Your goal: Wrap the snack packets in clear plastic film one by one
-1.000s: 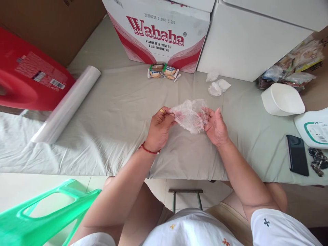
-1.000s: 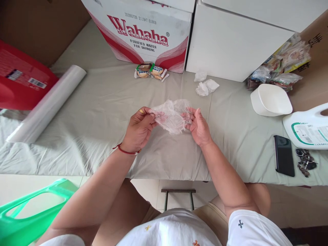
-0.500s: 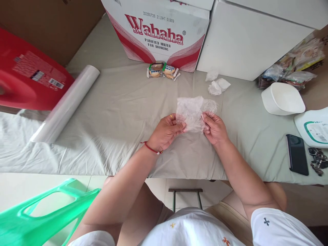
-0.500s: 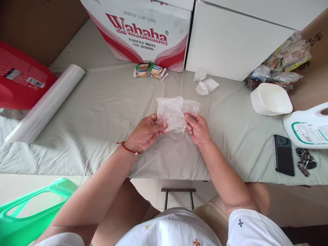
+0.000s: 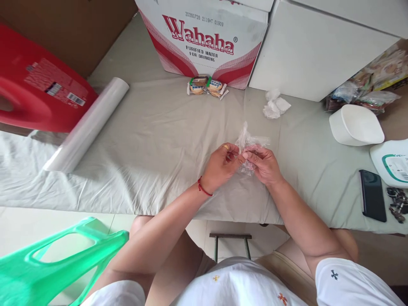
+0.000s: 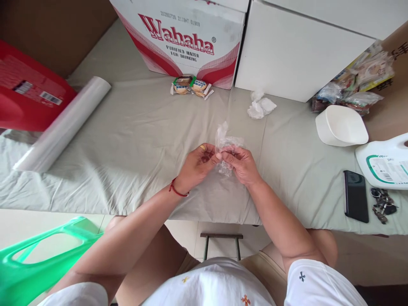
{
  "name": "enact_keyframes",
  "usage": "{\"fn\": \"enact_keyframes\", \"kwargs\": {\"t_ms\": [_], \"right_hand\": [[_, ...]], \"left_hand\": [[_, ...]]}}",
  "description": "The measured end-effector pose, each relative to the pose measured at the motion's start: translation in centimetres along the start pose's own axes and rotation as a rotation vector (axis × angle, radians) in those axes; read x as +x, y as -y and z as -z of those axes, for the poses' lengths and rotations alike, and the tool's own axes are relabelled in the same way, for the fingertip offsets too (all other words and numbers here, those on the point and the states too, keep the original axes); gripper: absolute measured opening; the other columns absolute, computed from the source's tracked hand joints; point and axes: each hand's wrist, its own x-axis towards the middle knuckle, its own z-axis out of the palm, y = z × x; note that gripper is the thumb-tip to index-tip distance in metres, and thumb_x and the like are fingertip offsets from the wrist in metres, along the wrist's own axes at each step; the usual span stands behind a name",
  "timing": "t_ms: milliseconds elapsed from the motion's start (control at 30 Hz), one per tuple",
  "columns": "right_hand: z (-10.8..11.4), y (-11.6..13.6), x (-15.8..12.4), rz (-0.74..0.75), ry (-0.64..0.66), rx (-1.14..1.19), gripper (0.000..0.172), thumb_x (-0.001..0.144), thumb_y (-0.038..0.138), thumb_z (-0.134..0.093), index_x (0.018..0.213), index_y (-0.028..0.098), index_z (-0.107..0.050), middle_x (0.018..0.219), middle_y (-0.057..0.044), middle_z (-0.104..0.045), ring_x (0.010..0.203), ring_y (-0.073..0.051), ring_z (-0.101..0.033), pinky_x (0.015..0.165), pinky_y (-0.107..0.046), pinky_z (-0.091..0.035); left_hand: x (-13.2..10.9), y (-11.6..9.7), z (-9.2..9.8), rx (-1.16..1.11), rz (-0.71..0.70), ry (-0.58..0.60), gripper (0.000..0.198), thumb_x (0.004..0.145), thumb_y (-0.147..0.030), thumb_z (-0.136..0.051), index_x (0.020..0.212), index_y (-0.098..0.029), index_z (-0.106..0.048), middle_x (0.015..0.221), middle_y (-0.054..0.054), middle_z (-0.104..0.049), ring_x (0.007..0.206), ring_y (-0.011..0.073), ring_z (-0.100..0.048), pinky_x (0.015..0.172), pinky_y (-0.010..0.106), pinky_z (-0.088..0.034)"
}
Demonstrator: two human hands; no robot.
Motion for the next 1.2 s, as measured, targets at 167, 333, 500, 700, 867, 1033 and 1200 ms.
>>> {"fn": "enact_keyframes", "kwargs": {"t_ms": [167,333,500,700,867,1033,1200], "right_hand": [[0.1,0.2,0.2,-0.017,0.029,0.011,0.036,0.067,0.052,-0.094,0.086,0.026,-0.080,0.068,0.004,-0.060,0.057,-0.010,-0.047,0.049,-0.025,-0.037],[0.7,1.7,0.4,0.010,-0.173,0.045,0.038,0.064,0.049,-0.096,0.084,0.024,-0.076,0.075,0.003,-0.060,0.055,-0.007,-0.041,0.045,-0.022,-0.032],[1.8,3.0,-1.3,-0.013,-0.266,0.015,0.040,0.066,0.048,-0.095,0.085,0.023,-0.071,0.076,0.004,-0.060,0.053,-0.005,-0.039,0.041,-0.019,-0.030],[3.4,3.0,-4.9,0.009,-0.413,-0.002,0.042,0.066,0.050,-0.095,0.084,0.021,-0.070,0.068,0.006,-0.054,0.048,-0.004,-0.034,0.036,-0.017,-0.026],[4.8,2.6,-7.5,0.024,-0.497,-0.035,0.043,0.065,0.051,-0.095,0.082,0.021,-0.069,0.076,0.002,-0.061,0.048,-0.003,-0.035,0.036,-0.017,-0.024],[6.5,1.9,-8.3,0.142,-0.639,-0.269,0.038,0.071,0.049,-0.091,0.088,0.021,-0.070,0.078,0.001,-0.062,0.057,-0.009,-0.046,0.045,-0.021,-0.035],[3.0,2.2,-8.4,0.454,-0.611,-0.657,0.016,0.093,0.040,-0.073,0.099,0.025,-0.070,0.092,-0.003,-0.068,0.081,-0.017,-0.062,0.072,-0.031,-0.052]], "left_hand": [[0.8,0.6,0.5,-0.278,0.084,-0.045,0.030,0.081,-0.046,-0.080,0.085,-0.019,-0.066,0.082,0.001,-0.066,0.074,0.0120,-0.057,0.073,0.027,-0.047],[1.5,-0.3,2.1,-0.526,0.274,-0.104,0.025,0.082,-0.038,-0.080,0.083,-0.020,-0.063,0.090,0.003,-0.070,0.079,0.0113,-0.064,0.072,0.025,-0.051],[1.9,-0.6,3.0,-0.653,0.328,-0.166,0.025,0.084,-0.037,-0.077,0.084,-0.022,-0.056,0.088,0.001,-0.069,0.076,0.0117,-0.066,0.069,0.025,-0.054],[2.5,0.0,3.1,-0.675,0.335,-0.311,0.019,0.091,-0.030,-0.065,0.083,-0.024,-0.049,0.076,-0.002,-0.058,0.064,0.0109,-0.059,0.056,0.024,-0.047],[2.2,0.2,2.3,-0.462,0.214,-0.347,0.021,0.096,-0.037,-0.061,0.083,-0.024,-0.050,0.059,-0.007,-0.048,0.048,0.0081,-0.039,0.048,0.022,-0.032],[1.8,-0.1,1.6,-0.418,0.147,-0.296,0.026,0.096,-0.044,-0.062,0.083,-0.024,-0.052,0.050,-0.008,-0.042,0.045,0.0089,-0.033,0.046,0.023,-0.028],[1.3,-0.8,1.5,-0.496,0.184,-0.257,0.021,0.098,-0.036,-0.058,0.083,-0.023,-0.052,0.050,-0.008,-0.041,0.047,0.0094,-0.034,0.047,0.023,-0.029]]}}
